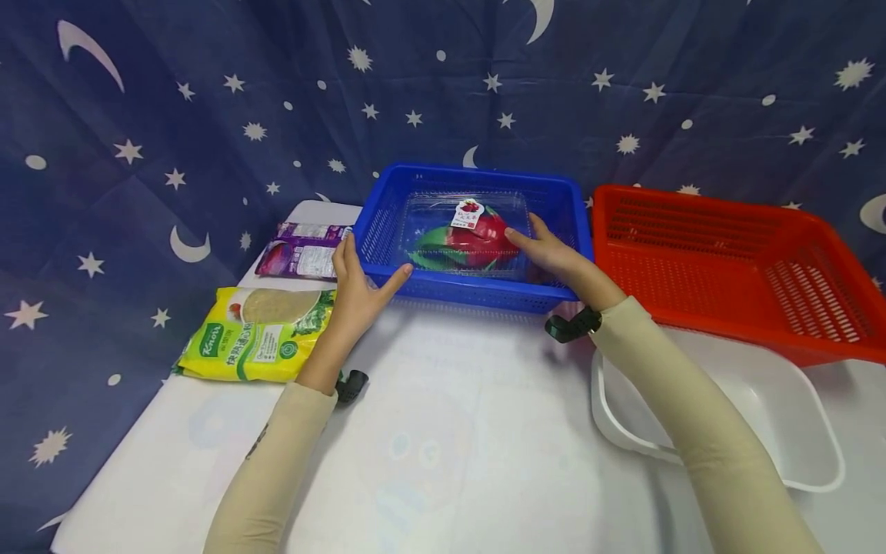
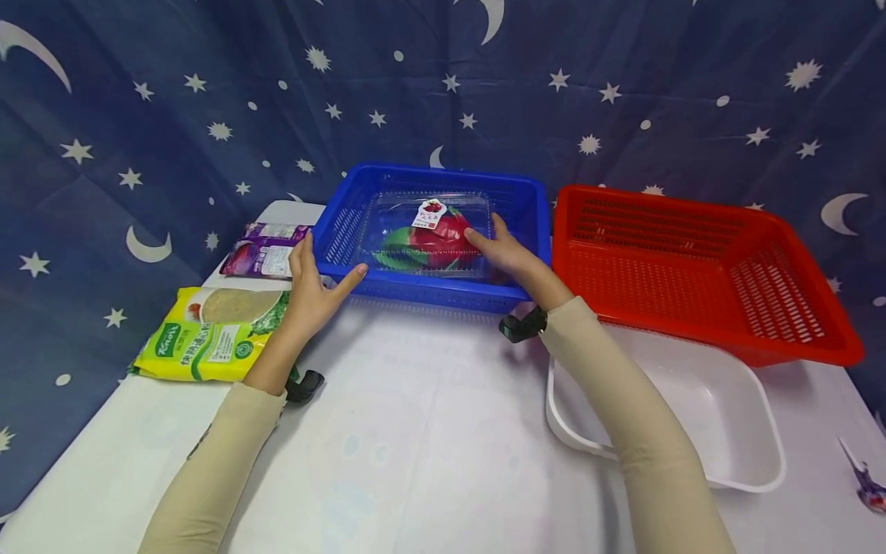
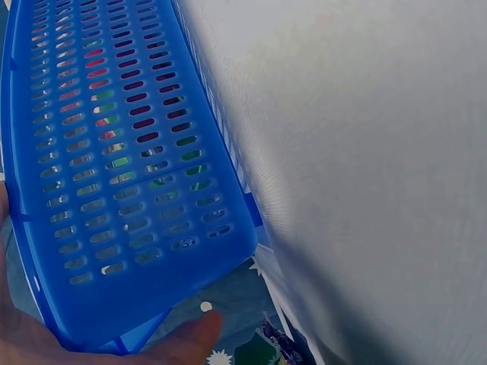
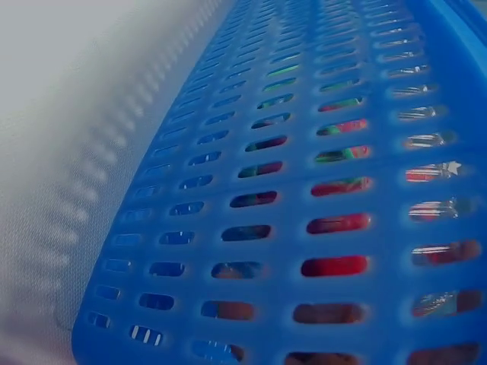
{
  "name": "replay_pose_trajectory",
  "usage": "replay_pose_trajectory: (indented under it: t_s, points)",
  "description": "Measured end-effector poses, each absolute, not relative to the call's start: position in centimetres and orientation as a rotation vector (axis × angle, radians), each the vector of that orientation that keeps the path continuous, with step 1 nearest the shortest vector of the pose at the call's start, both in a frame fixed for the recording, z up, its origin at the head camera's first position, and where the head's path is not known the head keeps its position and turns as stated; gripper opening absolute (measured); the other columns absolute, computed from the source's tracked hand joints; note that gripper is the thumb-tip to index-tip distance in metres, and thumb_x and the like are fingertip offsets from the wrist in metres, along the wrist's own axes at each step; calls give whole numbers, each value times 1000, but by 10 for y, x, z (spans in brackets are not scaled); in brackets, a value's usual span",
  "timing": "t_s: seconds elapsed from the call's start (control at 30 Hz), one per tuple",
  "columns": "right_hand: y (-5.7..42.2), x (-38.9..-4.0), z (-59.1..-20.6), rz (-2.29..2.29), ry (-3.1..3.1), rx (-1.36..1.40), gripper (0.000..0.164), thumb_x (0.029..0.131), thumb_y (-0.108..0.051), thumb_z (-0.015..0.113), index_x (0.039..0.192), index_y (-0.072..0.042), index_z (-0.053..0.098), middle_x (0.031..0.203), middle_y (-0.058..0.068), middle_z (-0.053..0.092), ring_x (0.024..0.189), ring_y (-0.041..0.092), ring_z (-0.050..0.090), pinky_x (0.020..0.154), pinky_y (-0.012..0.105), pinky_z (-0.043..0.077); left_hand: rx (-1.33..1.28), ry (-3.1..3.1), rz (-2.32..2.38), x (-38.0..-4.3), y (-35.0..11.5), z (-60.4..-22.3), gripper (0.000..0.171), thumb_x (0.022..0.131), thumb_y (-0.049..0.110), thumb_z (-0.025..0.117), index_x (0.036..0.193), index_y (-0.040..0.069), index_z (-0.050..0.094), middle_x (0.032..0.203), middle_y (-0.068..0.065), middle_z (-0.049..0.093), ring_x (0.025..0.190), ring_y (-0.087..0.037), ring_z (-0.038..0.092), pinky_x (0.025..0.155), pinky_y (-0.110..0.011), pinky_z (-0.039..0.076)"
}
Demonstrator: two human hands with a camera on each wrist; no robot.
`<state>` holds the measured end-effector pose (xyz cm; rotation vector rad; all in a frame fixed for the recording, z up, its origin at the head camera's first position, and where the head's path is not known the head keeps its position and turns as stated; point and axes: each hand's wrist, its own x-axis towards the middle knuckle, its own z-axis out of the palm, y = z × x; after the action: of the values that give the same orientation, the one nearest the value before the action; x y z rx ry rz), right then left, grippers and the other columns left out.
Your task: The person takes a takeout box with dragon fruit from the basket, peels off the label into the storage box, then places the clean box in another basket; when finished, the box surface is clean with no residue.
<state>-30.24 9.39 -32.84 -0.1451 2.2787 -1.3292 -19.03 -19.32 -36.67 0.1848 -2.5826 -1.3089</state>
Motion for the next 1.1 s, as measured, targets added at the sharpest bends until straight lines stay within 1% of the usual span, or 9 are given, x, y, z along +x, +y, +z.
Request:
replay_pose_trajectory:
  t_s: [0.03,0.1,0.13,0.23,0.33,0.4,0.6,0.9,1.1]
  points:
    - [94,-302,-327,-1353,2268,-127,87,100,-49,44,156,-18,-15,162,20,-1,138,51,29,99,61,41,183,-2580,-1310,-190,-193,-366,113,84,60,66,156,9,-5,159,-15,-3,143,-41,19,114,-56,25]
    - [94,-303,-325,-1422,2249,-86,86,99,-48,48,157,-21,-10,162,18,2,140,50,25,99,63,41,180,-2575,-1307,-190,-194,-365,113,85,60,66,156,9,-5,159,-15,-3,143,-42,20,113,-56,26]
    - [94,-303,-324,-1462,2235,-61,86,99,-46,50,157,-22,-7,162,17,3,140,49,25,99,63,40,179,-2574,-1306,-190,-194,-365,112,85,59,66,156,9,-5,159,-15,-3,143,-42,20,113,-56,26]
    - [94,-303,-321,-1553,2207,4,85,97,-43,56,158,-25,0,162,16,9,139,49,28,100,64,39,180,-2577,-1302,-190,-194,-364,112,85,59,65,156,9,-6,159,-15,-3,144,-41,19,114,-56,25]
    - [93,-303,-318,-1631,2177,38,84,95,-40,60,158,-26,5,161,16,15,137,48,33,99,63,40,178,-2577,-1300,-190,-195,-364,113,85,59,66,156,9,-6,159,-15,-3,144,-41,18,114,-56,24]
    - [93,-303,-317,-1671,2163,42,84,95,-38,61,158,-26,7,160,16,16,136,48,34,98,64,41,179,-2572,-1299,-190,-195,-364,113,85,59,66,156,9,-6,159,-15,-3,144,-41,18,114,-56,24]
    - [92,-303,-317,-1724,2195,50,83,94,-36,63,158,-26,12,160,15,18,137,47,35,98,63,42,175,-2568,-1295,-189,-196,-363,112,85,58,66,156,8,-5,159,-16,-2,144,-41,18,114,-56,24]
    - [92,-304,-318,-1756,2302,62,76,93,-38,63,157,-28,22,161,10,22,140,38,34,104,57,40,179,-2572,-1290,-189,-196,-363,112,86,59,65,156,9,-5,159,-16,-2,143,-41,19,114,-57,25]
    - [97,-300,-320,-1807,2291,108,74,93,-37,62,156,-29,24,159,9,28,136,35,41,101,54,44,182,-2578,-1306,-189,-192,-367,112,85,60,65,156,9,-5,159,-15,-2,143,-41,20,114,-56,25]
